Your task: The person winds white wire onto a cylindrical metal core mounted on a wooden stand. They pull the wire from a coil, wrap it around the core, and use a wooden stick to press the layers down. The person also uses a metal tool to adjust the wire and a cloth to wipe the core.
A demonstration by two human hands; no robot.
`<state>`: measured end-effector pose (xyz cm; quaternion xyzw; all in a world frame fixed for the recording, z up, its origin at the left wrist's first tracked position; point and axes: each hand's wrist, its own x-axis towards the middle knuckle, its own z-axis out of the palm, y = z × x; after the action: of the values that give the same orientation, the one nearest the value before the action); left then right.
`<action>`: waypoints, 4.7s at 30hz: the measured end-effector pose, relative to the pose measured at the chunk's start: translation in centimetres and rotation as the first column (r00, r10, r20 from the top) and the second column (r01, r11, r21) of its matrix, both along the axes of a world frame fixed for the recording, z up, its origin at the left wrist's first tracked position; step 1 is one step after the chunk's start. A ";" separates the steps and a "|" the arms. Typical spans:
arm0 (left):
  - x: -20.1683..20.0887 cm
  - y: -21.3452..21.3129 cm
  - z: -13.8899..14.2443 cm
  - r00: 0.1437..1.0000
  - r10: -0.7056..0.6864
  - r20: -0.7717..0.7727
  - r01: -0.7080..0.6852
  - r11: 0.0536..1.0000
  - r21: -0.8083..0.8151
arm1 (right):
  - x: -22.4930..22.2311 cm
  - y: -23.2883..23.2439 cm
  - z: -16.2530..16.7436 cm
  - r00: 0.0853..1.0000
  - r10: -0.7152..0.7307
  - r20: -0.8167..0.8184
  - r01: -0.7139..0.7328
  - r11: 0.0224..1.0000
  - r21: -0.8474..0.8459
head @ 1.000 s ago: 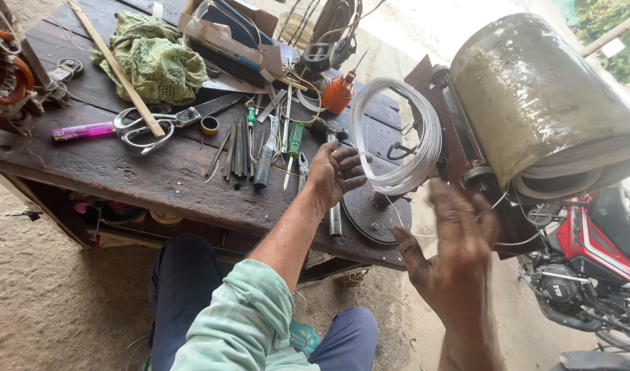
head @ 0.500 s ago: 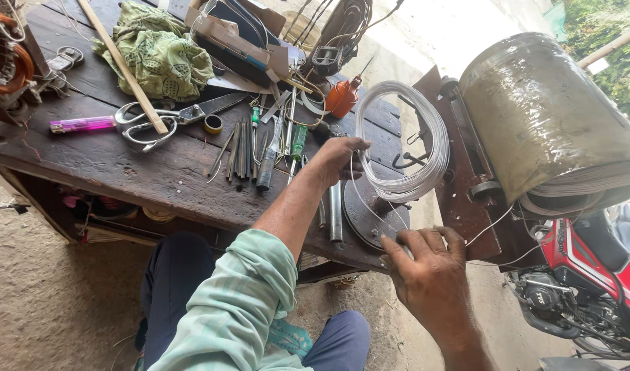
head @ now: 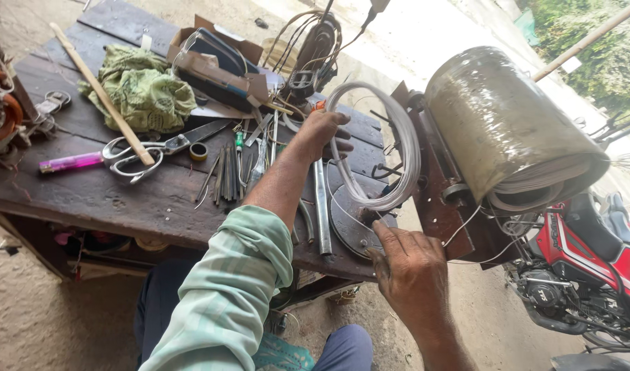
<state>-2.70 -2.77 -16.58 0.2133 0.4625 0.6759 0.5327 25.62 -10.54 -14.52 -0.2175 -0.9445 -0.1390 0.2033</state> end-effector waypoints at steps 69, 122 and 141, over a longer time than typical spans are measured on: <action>19.9 -25.5 4.8 0.969 0.019 0.246 -0.145 0.851 0.505 | 13.9 -4.9 -4.5 0.734 0.287 -0.616 -0.415 0.907 -0.072; 21.6 -13.3 10.9 0.942 -0.031 -0.335 0.258 0.707 0.659 | 20.0 1.4 5.6 0.613 -0.104 -0.783 -0.251 0.914 -0.318; 23.7 -11.6 9.0 0.862 -0.260 -0.435 0.415 0.855 0.310 | 15.1 0.0 7.1 0.715 0.007 -0.699 -0.368 0.854 -0.368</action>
<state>20.99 -14.37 -7.56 0.5211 0.3653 0.5944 0.4916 40.72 -10.55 -7.45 -0.1956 -0.8262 0.2116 0.4841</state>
